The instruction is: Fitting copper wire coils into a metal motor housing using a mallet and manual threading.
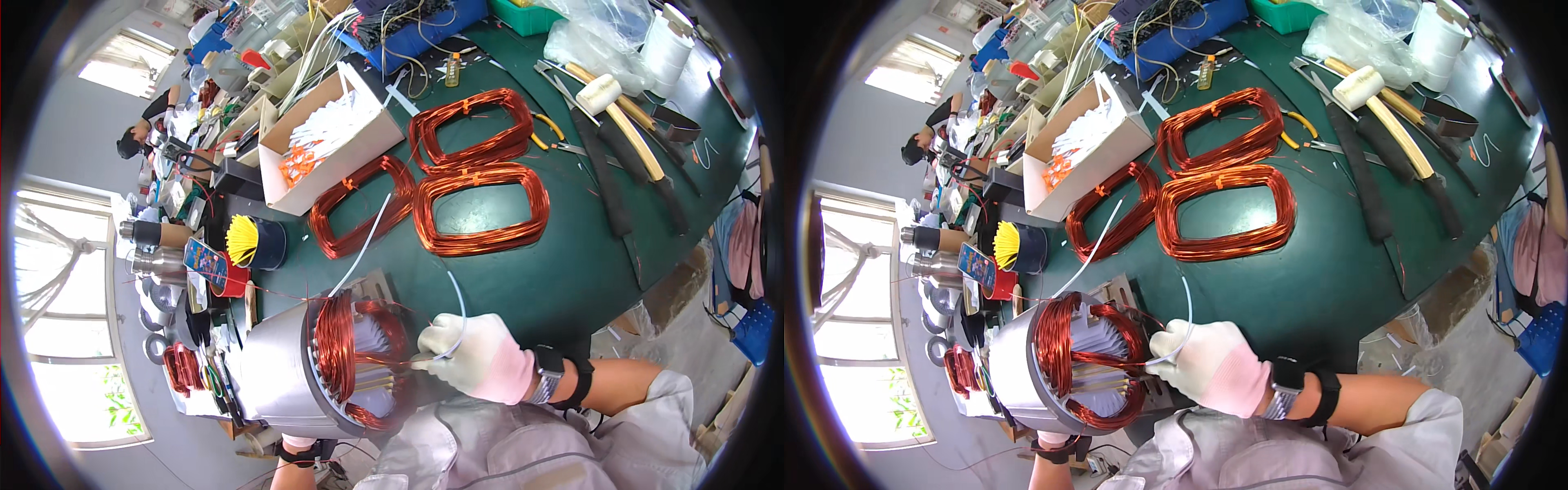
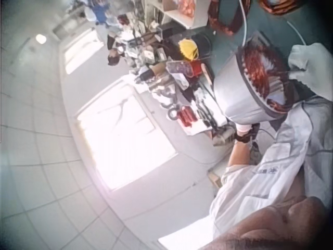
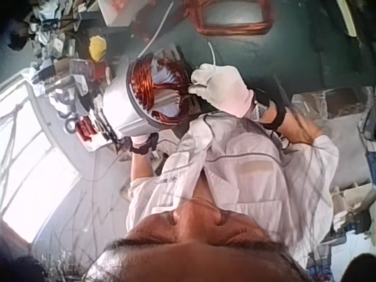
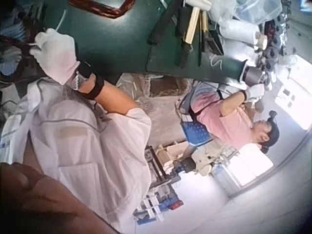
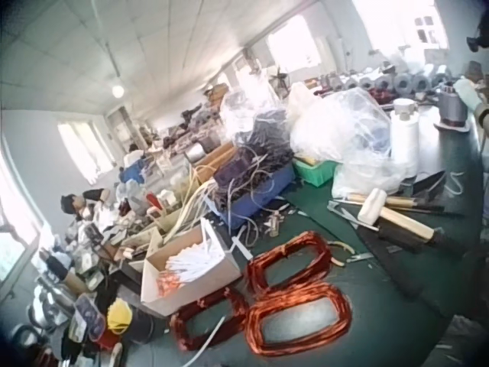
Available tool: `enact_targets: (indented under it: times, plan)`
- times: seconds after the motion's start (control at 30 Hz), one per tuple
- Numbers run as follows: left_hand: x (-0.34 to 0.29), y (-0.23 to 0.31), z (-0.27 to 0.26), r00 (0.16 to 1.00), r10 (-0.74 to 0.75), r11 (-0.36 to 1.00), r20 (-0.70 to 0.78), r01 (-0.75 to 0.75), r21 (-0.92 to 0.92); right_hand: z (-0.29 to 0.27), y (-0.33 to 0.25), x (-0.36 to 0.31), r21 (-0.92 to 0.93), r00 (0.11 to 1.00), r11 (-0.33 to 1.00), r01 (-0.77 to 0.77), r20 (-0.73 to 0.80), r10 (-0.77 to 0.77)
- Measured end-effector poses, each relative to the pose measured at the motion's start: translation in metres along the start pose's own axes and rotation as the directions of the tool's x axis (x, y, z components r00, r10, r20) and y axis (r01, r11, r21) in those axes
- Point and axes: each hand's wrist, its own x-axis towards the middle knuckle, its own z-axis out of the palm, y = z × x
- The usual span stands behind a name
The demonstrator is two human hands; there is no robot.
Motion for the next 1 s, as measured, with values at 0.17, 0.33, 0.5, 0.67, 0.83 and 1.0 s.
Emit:
enact_targets:
  times: [0.17,0.33,0.5,0.67,0.83,1.0]
  plan:
    - [0.007,0.001,0.0,1.0,0.015,0.999,-0.013,-0.015,0.035,-0.001,0.009,-0.006,0.222,0.999,0.975,-0.009,0.035,0.001]
    - [0.011,0.0,-0.004,0.999,0.022,0.998,-0.034,-0.02,0.065,-0.004,0.018,-0.008,0.577,0.985,0.805,-0.135,0.164,0.048]
    - [0.015,-0.005,-0.008,0.998,0.037,0.996,-0.054,-0.033,0.081,0.012,0.011,-0.007,0.53,0.991,0.846,-0.06,0.137,-0.015]
    - [0.014,-0.011,-0.012,0.995,0.054,0.994,-0.081,-0.046,0.098,0.0,0.021,-0.001,0.558,0.982,0.83,0.01,0.149,-0.112]
    - [0.019,-0.013,-0.013,0.992,0.077,0.991,-0.096,-0.066,0.118,0.004,0.008,0.002,0.591,0.984,0.8,-0.108,0.179,0.001]
    - [0.016,-0.013,-0.012,0.988,0.108,0.987,-0.113,-0.093,0.133,0.004,0.014,0.008,0.594,0.967,0.778,-0.203,0.246,0.065]
